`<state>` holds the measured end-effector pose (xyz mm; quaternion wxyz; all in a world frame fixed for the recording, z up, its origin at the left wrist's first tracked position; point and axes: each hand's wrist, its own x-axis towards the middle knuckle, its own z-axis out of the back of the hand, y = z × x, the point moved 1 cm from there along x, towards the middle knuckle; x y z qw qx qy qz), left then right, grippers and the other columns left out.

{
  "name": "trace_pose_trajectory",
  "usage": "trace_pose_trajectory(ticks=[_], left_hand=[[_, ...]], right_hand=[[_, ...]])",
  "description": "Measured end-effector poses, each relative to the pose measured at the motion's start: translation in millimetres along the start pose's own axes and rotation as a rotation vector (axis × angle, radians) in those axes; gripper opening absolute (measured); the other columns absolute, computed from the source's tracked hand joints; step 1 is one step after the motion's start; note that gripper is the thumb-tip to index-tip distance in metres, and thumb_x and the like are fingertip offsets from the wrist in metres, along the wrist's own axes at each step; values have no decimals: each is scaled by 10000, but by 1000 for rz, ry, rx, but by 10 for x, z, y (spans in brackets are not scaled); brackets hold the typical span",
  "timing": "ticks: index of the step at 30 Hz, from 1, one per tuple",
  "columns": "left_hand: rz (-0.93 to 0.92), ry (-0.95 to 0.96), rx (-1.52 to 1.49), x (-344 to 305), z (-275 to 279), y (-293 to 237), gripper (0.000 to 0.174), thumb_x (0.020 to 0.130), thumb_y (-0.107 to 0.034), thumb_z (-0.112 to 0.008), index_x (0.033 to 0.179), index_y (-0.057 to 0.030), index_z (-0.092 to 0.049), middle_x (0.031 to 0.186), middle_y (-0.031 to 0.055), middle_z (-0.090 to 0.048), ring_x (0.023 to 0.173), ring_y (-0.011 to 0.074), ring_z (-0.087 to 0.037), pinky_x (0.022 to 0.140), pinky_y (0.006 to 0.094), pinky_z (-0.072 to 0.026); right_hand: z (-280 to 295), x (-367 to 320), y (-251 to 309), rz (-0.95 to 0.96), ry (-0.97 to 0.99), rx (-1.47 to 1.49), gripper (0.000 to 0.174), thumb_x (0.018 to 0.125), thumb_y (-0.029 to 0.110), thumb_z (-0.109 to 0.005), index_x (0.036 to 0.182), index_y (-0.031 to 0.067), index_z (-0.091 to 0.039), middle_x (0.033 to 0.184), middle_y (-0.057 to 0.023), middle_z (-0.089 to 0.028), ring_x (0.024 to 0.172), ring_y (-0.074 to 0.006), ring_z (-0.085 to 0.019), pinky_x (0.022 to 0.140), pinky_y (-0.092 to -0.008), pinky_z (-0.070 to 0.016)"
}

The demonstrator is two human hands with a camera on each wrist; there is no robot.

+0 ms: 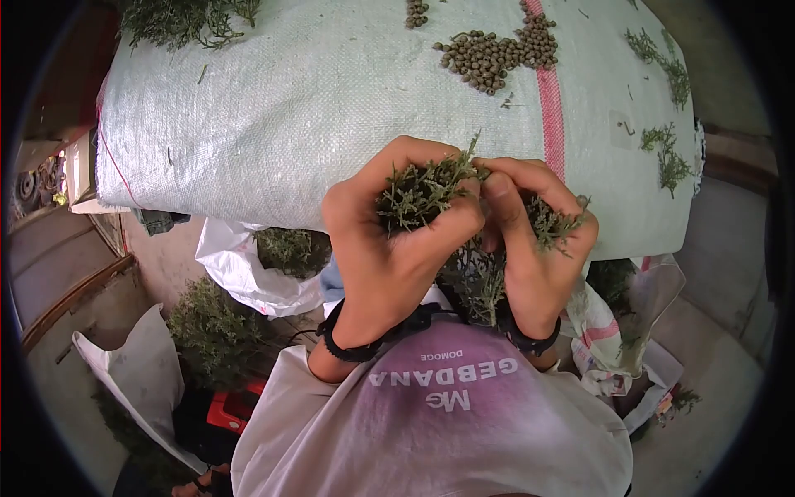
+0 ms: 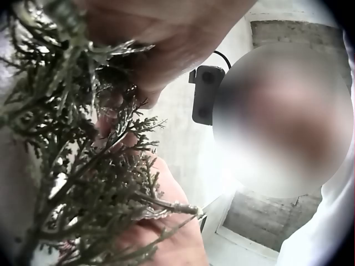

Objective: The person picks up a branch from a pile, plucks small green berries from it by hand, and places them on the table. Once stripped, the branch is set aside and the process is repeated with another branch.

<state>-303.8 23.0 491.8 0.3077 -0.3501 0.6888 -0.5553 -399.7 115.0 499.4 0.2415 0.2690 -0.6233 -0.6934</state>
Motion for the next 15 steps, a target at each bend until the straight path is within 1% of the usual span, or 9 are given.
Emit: trace_pose_trajectory(ticks=[1, 2, 4, 7, 8, 10, 11, 13, 15], left_hand=[[-9, -16, -5, 8, -11, 9, 79, 817, 73, -638, 891, 47, -624, 759, -7, -613, 664, 35, -522, 598, 188, -420], [-11, -13, -6, 12, -7, 18, 79, 817, 73, -638, 891, 47, -624, 759, -7, -613, 664, 35, -522, 598, 188, -420], [-22, -15, 51, 9, 11, 27, 72, 819, 68, -641, 886, 46, -629, 760, -9, -614, 669, 36, -527, 607, 187, -425], [8, -36, 36, 2, 15, 24, 64, 823, 62, -642, 883, 43, -633, 759, -11, -612, 669, 35, -528, 608, 189, -427], [8, -38, 38, 5, 21, 36, 64, 823, 62, -642, 883, 43, -633, 759, -11, -612, 669, 35, -528, 608, 189, -427], [6, -24, 41, 11, 41, 70, 63, 824, 58, -644, 884, 41, -634, 768, -6, -624, 677, 36, -535, 615, 193, -437], [3, -25, 43, 18, 41, 67, 63, 824, 58, -644, 884, 41, -634, 768, -6, -624, 677, 36, -535, 615, 193, -437], [-16, -14, 83, 34, 31, 56, 66, 822, 58, -646, 886, 45, -635, 784, 3, -640, 688, 46, -551, 636, 198, -456], [-22, 1, 84, 30, 34, 80, 70, 820, 60, -646, 888, 45, -636, 791, 6, -646, 696, 50, -558, 647, 201, -464]], right_hand=[[-6, 0, 14, 10, -20, -36, 117, 897, -3, -681, 1006, -28, -718, 866, -50, -679, 634, -46, -549, 551, -199, -418], [-16, 11, -20, 12, -23, -36, 117, 897, -3, -681, 1006, -28, -718, 866, -50, -679, 634, -46, -549, 551, -199, -418], [-42, 29, -86, 364, -80, -237, 104, 899, -12, -675, 994, -36, -708, 869, -55, -664, 644, -68, -561, 565, -207, -432], [-75, 25, -68, 442, -103, -313, 115, 879, -43, -681, 987, -27, -718, 886, -66, -675, 683, -78, -585, 593, -206, -451], [-81, 18, -57, 442, -101, -311, 115, 879, -43, -681, 987, -27, -718, 886, -66, -675, 683, -78, -585, 593, -206, -451], [-91, 7, -46, 339, -106, -290, 147, 862, -70, -681, 998, -28, -719, 878, -81, -684, 713, -100, -610, 617, -218, -474], [-85, 23, -57, 341, -106, -286, 147, 862, -70, -681, 998, -28, -719, 878, -81, -684, 713, -100, -610, 617, -218, -474], [-59, 55, -75, 499, -108, -382, 174, 842, -96, -683, 997, -28, -721, 869, -102, -693, 722, -126, -633, 633, -234, -494], [-62, 44, -63, 499, -127, -396, 186, 831, -108, -684, 996, -30, -722, 864, -110, -695, 730, -136, -642, 642, -240, -501]])
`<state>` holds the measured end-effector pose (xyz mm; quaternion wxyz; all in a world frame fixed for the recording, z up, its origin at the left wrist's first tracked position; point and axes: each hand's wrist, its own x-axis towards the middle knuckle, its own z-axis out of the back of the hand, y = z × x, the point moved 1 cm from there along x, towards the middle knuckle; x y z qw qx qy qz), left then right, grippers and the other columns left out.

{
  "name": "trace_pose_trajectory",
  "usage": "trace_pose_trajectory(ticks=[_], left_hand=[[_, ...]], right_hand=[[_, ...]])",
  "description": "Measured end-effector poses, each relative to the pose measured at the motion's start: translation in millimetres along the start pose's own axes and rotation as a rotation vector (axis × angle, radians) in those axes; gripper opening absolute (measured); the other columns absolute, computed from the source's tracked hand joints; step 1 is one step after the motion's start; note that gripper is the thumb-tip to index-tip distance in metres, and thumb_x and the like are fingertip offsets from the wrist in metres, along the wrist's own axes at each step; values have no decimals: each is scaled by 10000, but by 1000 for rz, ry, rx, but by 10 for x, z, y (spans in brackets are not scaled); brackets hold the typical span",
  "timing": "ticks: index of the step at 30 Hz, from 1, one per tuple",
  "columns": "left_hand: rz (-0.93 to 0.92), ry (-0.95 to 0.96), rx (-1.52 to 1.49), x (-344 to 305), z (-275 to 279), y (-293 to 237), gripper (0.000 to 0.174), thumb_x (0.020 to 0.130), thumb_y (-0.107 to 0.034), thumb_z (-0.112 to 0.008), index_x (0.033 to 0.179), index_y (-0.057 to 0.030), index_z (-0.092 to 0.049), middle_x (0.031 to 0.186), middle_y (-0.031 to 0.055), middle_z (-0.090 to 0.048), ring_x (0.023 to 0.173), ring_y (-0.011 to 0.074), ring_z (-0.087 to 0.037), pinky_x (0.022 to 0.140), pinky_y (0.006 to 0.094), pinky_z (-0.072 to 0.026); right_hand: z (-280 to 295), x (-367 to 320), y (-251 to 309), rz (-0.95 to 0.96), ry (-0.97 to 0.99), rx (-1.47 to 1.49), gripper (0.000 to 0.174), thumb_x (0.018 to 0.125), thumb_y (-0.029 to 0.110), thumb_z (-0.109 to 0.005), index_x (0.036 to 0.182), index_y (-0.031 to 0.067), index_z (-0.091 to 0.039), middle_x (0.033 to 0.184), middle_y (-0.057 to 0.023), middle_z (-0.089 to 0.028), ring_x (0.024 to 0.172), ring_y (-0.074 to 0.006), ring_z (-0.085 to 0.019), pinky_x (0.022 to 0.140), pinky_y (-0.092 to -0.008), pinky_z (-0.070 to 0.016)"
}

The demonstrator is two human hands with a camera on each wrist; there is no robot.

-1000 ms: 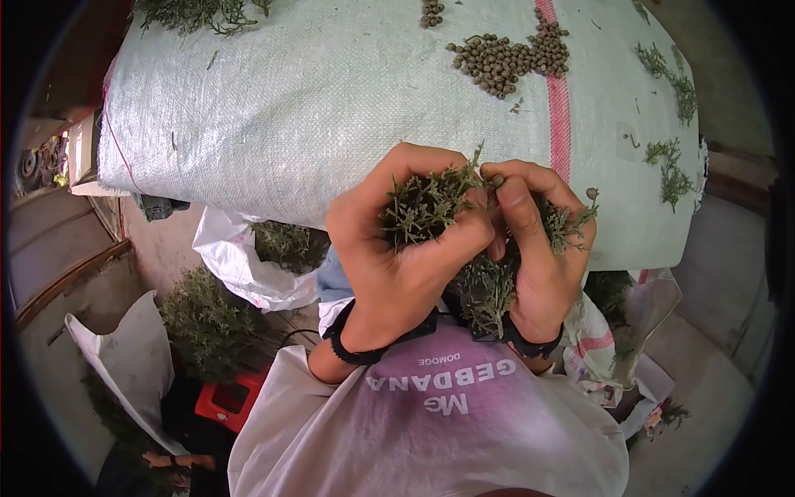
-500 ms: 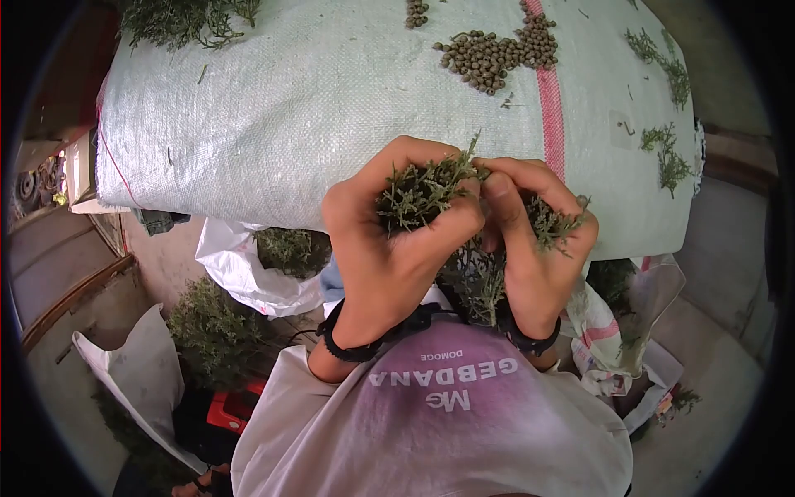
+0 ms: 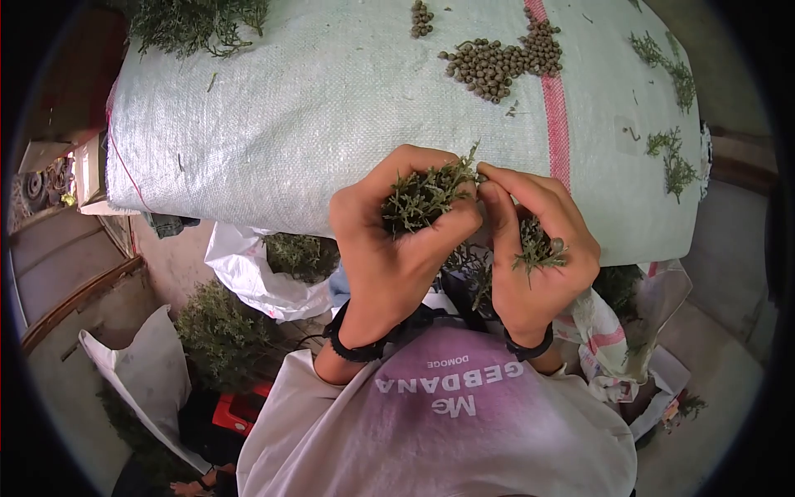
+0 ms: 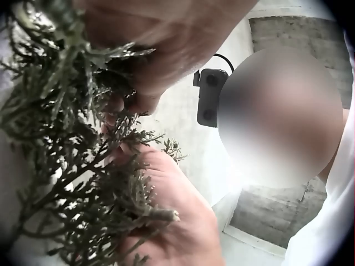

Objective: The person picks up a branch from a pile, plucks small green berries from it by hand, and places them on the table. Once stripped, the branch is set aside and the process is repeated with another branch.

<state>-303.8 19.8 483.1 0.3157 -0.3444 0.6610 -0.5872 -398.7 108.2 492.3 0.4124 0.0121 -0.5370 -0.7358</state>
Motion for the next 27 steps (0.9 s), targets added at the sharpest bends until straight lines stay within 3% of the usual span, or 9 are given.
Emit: trace_pose_trajectory(ticks=[2, 4, 14, 16, 22, 27], left_hand=[[-8, 12, -1, 12, 7, 6, 74, 819, 61, -647, 890, 46, -637, 799, 9, -652, 703, 55, -565, 657, 204, -471], [46, 19, 19, 12, 5, 9, 176, 757, 56, -689, 925, 35, -638, 775, 0, -652, 723, 32, -550, 657, 195, -470], [37, 74, 87, 45, -7, -36, 165, 765, 58, -678, 924, 34, -639, 793, 1, -662, 735, 36, -554, 661, 199, -472], [150, 94, 73, 39, -5, -36, 153, 782, 55, -662, 932, 37, -642, 802, 6, -673, 736, 40, -568, 664, 202, -479], [253, 118, 80, 37, -15, -68, 154, 801, 50, -638, 954, 46, -647, 822, 22, -691, 757, 52, -600, 690, 211, -496], [181, 157, 158, 24, -44, -104, 158, 820, 41, -654, 978, 46, -652, 833, 37, -690, 756, 53, -600, 682, 210, -495]], right_hand=[[1, 15, 10, 1, -11, -18, 199, 820, -120, -684, 995, -32, -723, 860, -117, -697, 738, -146, -652, 650, -246, -508], [21, 21, 22, 2, -4, -44, 264, 752, -142, -711, 987, -23, -721, 861, -135, -702, 757, -223, -694, 656, -292, -534], [44, 33, -25, 19, -54, -45, 239, 766, -148, -701, 978, -42, -722, 866, -132, -702, 765, -192, -679, 689, -272, -527], [83, 45, -56, 13, -10, 19, 245, 762, -147, -707, 982, -41, -723, 868, -133, -706, 770, -194, -680, 692, -271, -525], [232, 61, -94, -93, 131, 112, 218, 790, -110, -706, 996, -43, -723, 873, -134, -711, 774, -185, -678, 689, -272, -520], [255, 33, -163, -116, 98, 163, 166, 817, -80, -703, 977, -42, -724, 879, -126, -711, 774, -171, -668, 696, -265, -509]])
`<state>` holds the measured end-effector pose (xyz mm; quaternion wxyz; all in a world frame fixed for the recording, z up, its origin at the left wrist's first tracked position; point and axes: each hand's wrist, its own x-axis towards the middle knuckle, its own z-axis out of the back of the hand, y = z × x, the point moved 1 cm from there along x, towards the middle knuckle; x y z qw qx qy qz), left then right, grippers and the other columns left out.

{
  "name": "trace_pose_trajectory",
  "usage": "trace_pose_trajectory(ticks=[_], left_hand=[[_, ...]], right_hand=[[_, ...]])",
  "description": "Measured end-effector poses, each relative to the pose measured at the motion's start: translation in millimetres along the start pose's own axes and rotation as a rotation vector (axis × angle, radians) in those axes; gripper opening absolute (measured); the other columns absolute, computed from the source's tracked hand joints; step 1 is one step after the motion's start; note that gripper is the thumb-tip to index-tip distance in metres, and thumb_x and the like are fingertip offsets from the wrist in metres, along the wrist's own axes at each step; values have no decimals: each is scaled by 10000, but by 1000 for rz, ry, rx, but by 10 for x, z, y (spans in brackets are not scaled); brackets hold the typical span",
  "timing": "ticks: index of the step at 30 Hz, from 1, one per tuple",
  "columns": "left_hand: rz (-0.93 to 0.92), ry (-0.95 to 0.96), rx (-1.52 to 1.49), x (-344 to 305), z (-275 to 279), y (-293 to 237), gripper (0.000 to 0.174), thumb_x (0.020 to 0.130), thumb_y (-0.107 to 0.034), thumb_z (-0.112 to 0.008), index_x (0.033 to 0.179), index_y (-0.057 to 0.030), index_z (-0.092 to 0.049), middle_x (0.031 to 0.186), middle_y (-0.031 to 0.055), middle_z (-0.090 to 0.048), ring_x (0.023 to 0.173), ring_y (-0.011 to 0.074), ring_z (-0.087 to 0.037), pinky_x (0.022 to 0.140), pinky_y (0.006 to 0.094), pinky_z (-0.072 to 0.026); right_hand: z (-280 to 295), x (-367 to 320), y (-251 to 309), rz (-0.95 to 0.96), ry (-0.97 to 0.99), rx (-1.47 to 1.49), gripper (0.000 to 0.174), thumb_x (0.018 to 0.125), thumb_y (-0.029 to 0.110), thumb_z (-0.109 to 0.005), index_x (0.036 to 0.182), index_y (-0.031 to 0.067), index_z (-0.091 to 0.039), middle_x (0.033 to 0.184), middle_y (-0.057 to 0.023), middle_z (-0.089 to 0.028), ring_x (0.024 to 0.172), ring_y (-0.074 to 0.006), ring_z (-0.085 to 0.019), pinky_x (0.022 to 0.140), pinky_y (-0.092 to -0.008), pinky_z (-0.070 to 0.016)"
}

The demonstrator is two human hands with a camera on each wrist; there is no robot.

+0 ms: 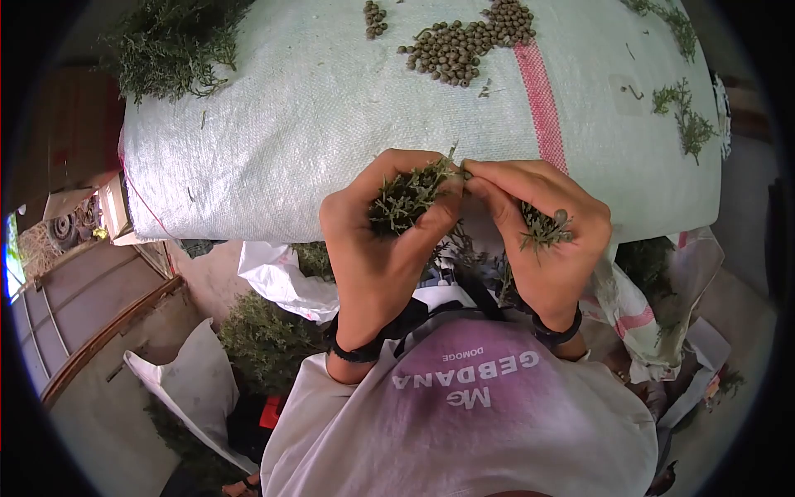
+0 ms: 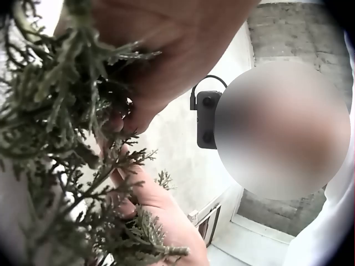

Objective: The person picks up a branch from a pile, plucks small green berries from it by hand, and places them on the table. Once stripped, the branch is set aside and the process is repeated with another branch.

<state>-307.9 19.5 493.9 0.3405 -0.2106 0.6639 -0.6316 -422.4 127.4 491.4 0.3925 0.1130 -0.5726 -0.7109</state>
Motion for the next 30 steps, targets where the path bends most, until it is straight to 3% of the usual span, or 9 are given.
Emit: trace_pose_trajectory(ticks=[5, 10, 14, 16, 20, 23, 25, 27, 30], left_hand=[[30, 17, -81, -10, -31, -104, 154, 871, -3, -662, 1017, 43, -642, 881, 70, -704, 692, 56, -589, 632, 207, -487], [25, -103, -359, 47, 2, -77, 185, 963, -108, -558, 1060, 48, -581, 990, 152, -698, 563, 98, -549, 537, 236, -464], [18, -86, -428, 68, 59, -52, 283, 1017, -219, -475, 1043, 48, -566, 953, 169, -674, 652, 176, -640, 584, 274, -516], [39, -109, -463, 76, 64, -44, 334, 1035, -270, -457, 1045, 50, -552, 901, 176, -656, 771, 259, -702, 653, 332, -571], [-22, -109, -519, 77, 145, 33, 353, 1047, -288, -432, 1023, 43, -552, 884, 177, -651, 833, 291, -712, 695, 360, -595], [-67, -75, -584, 33, 174, 15, 361, 1050, -285, -422, 984, 43, -557, 891, 186, -652, 885, 320, -705, 750, 401, -601], [-80, -29, -649, -12, 195, 25, 357, 1049, -281, -422, 963, 41, -549, 923, 207, -656, 930, 335, -695, 797, 422, -591], [-89, 28, -711, -44, 184, 28, 355, 1048, -277, -422, 942, 39, -541, 954, 227, -659, 975, 350, -684, 843, 443, -580], [-185, 56, -787, -77, 159, 29, 352, 1043, -280, -441, 903, 33, -518, 1032, 268, -652, 1043, 368, -659, 920, 468, -544]], right_hand=[[61, -12, 43, -136, -57, 97, 106, 848, -27, -702, 953, -39, -713, 898, -85, -701, 718, -106, -585, 670, -226, -454], [124, 10, 65, -336, -59, 516, 152, 944, 110, -524, 981, -23, -589, 987, -126, -677, 740, -82, -495, 694, -213, -393], [115, -44, -5, -421, 36, 822, 134, 951, 107, -457, 988, 5, -537, 925, -146, -663, 794, -129, -588, 742, -258, -461], [57, -60, 153, -610, 17, 1002, 126, 944, 165, -425, 994, 58, -471, 758, -69, -508, 556, -162, -521, 555, -271, -420], [138, -91, 148, -669, 188, 1106, 158, 950, 202, -460, 1022, 62, -449, 757, -7, -380, 353, -92, -357, 423, -260, -310], [179, -129, 191, -542, 213, 994, 157, 943, 184, -490, 1031, 69, -429, 744, 0, -394, 340, -83, -331, 427, -238, -300], [151, -141, 240, -594, 143, 760, 175, 857, 77, -621, 1018, 31, -572, 717, 1, -467, 431, -71, -381, 422, -235, -274], [-14, -130, 381, 2, 145, -13, 229, 763, 16, -752, 973, 55, -667, 765, -14, -531, 481, -78, -444, 438, -230, -312], [-193, -181, 406, 83, 105, -102, 260, 720, -13, -796, 963, 59, -737, 830, -10, -567, 640, -99, -484, 552, -223, -369]])
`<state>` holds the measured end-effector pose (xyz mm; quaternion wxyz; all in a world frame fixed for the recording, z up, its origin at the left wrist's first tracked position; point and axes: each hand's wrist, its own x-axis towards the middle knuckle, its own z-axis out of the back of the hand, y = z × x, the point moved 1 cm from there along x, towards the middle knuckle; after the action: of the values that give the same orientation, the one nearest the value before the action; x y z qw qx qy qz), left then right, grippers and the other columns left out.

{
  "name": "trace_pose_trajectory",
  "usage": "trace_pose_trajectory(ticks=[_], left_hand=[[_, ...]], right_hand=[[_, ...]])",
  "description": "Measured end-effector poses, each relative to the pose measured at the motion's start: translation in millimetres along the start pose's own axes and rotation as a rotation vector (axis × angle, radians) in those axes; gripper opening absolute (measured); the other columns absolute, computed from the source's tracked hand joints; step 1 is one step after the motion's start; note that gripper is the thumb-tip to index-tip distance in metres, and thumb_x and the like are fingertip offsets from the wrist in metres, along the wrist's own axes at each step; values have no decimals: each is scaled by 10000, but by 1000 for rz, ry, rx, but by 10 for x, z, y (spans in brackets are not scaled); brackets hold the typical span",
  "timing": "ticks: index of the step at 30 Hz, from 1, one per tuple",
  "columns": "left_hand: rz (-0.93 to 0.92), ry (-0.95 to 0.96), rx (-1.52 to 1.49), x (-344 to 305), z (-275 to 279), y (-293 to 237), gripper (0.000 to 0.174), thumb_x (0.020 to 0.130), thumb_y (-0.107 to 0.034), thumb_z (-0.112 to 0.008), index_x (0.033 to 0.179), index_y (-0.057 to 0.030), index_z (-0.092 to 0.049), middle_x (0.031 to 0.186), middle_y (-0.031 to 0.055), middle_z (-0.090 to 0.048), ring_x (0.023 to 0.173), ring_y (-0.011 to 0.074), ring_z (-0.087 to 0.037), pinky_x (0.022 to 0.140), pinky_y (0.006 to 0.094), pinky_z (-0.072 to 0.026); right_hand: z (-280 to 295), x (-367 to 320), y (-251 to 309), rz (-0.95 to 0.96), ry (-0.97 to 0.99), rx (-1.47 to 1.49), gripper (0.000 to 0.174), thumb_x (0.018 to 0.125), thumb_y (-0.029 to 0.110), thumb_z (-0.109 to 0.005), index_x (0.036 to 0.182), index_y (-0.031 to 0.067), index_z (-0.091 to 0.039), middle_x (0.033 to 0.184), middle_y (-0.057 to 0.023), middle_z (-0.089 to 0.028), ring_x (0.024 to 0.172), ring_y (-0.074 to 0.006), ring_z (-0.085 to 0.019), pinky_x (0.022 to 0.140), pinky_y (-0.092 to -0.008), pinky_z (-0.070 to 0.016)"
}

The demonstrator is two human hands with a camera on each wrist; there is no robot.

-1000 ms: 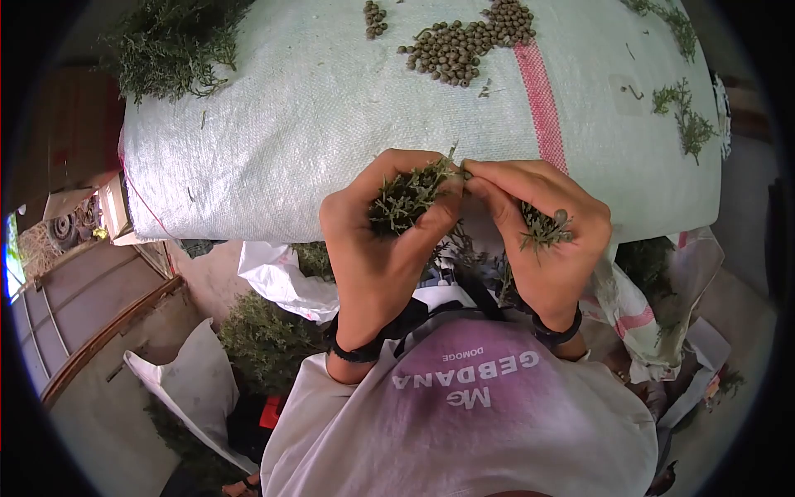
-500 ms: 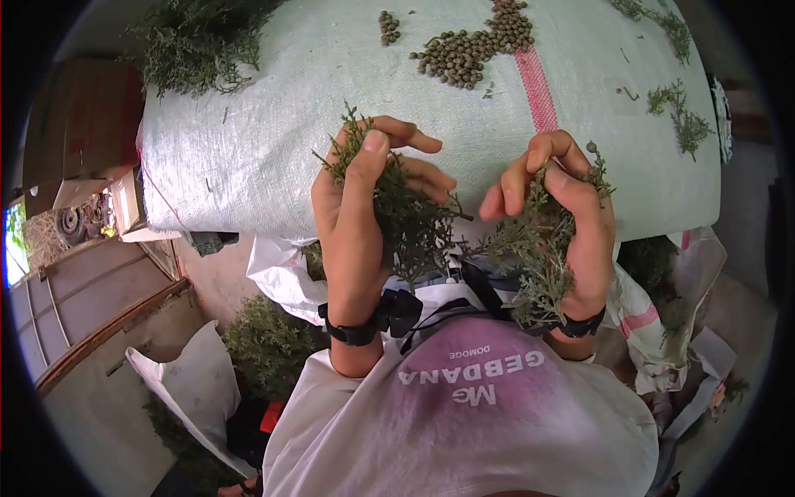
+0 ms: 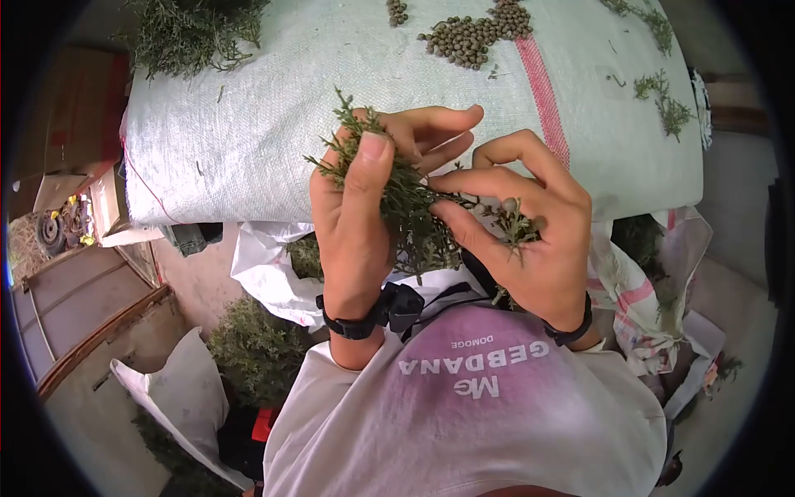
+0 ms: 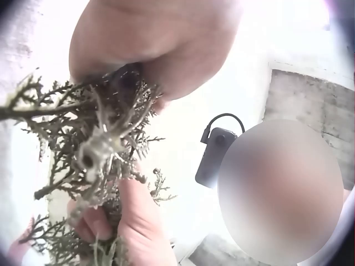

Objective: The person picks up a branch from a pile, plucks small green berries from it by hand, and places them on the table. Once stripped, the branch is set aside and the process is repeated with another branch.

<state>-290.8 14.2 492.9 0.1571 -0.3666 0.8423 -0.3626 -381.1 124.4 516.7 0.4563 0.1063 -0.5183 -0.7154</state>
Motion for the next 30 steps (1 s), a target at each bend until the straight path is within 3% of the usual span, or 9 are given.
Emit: trace_pose_trajectory(ticks=[3, 4, 9, 11, 12, 15, 20, 25, 30], left_hand=[[28, 104, 132, -25, 50, -9, 346, 1060, -313, -372, 907, -7, -426, 1054, 306, -609, 1079, 409, -637, 913, 469, -552], [56, 39, -86, -43, 47, 4, 282, 1015, -239, -533, 897, 16, -508, 1030, 256, -662, 993, 329, -671, 894, 430, -543], [56, -73, 177, -43, 252, -127, 227, 935, -172, -680, 926, -5, -527, 821, 103, -654, 738, 173, -656, 670, 310, -551], [172, 22, 230, -47, 329, -186, 285, 858, -152, -772, 925, -18, -531, 768, 63, -617, 660, 120, -615, 564, 238, -509], [208, -4, 139, -39, 328, -180, 347, 770, -103, -841, 914, -28, -534, 747, 45, -601, 591, 91, -565, 485, 199, -435], [157, 87, 189, 1, 496, -214, 354, 739, -57, -850, 903, -38, -537, 723, 18, -569, 555, 64, -509, 469, 194, -387], [143, -260, 152, 57, 501, -341, 178, 838, -58, -732, 925, 7, -591, 746, 25, -577, 482, 44, -443, 424, 212, -367], [134, -99, 119, 122, 306, -313, 283, 894, -88, -669, 1132, 62, -632, 1163, 159, -668, 506, 46, -497, 450, 208, -433], [200, -107, 118, 226, 329, -270, 257, 908, -138, -691, 1088, 42, -654, 991, 143, -715, 506, 51, -505, 452, 213, -438]], right_hand=[[-36, 17, -7, 79, 14, -51, 234, 714, 0, -797, 932, 56, -733, 888, -26, -612, 671, -101, -519, 571, -233, -389], [1, 39, 30, 16, 76, -12, 197, 731, -7, -783, 910, 50, -725, 889, -29, -615, 677, -92, -526, 578, -228, -392], [105, 63, 22, -438, 212, 464, 100, 858, 3, -699, 928, 12, -629, 852, 8, -619, 694, -27, -545, 622, -182, -404], [114, 124, 46, -373, 217, 395, 81, 908, 27, -653, 963, 11, -596, 831, 23, -601, 690, 10, -495, 597, -174, -370], [121, 161, 85, -466, 219, 430, 80, 908, 36, -619, 960, 4, -567, 903, -50, -640, 666, -17, -523, 553, -174, -370], [136, 198, 88, -571, 160, 511, 89, 909, 51, -573, 966, 1, -526, 950, -130, -680, 648, -56, -578, 487, -170, -364], [128, 179, 25, -460, 84, 547, 122, 902, 92, -593, 963, 21, -514, 901, -134, -671, 745, -120, -672, 462, -146, -358], [0, 202, 41, -530, 192, 537, 133, 906, 105, -630, 946, 37, -523, 904, -123, -671, 756, -113, -672, 466, -164, -373], [-18, 212, -3, -478, 273, 401, 150, 877, 43, -665, 982, -7, -569, 901, -104, -675, 785, -131, -683, 616, -203, -488]])
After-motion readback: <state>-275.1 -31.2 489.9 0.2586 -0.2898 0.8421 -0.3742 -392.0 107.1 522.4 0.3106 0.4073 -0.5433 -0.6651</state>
